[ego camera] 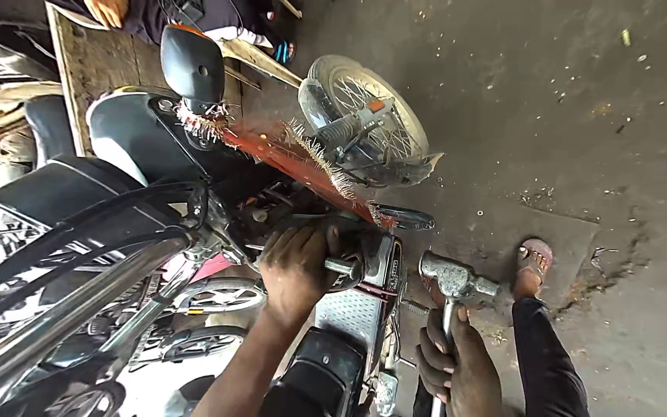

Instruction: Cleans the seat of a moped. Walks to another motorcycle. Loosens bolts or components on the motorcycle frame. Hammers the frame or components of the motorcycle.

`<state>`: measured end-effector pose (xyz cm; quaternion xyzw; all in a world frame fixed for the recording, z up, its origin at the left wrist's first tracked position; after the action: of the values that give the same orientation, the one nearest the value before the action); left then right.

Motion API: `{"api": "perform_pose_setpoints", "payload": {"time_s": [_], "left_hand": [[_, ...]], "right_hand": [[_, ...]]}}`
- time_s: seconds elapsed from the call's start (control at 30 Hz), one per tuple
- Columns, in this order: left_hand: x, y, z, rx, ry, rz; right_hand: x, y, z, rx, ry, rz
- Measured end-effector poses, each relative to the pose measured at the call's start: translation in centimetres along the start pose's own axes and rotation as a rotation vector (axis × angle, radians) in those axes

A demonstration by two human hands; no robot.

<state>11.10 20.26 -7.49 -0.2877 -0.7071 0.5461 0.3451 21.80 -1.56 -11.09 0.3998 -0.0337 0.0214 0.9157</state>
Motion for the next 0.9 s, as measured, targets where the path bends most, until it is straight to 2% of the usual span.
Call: {"api": "perform_pose_setpoints", "payload": {"time_s": [0.2,0.43,0.9], "left_hand": [[1.1,0.3,-1.0,-0.012,-0.075,0.016],[0.6,-0.4,-1.6,0.029,-0.166,0.063],[0.4,-0.5,-1.6,0.033,-0.190,0.054]], "right_hand": [[-0.6,0.0,0.5,0.012,0.041,0.032],[-0.9,0.9,0.6,0.078,0.044,0.046],[-1.0,1.7,0.4,0.114,0.064,0.099]]}}
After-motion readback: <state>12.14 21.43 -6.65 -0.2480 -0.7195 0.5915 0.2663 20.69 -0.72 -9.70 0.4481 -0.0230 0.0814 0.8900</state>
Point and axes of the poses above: each hand's wrist, its own z-axis away from the middle knuckle, its own y-axis out of the palm, x = y × z, the point moved 1 cm from there along -z, towards the middle knuckle, and after that the axes turned 1 degree about x, right-handed, at the moved point
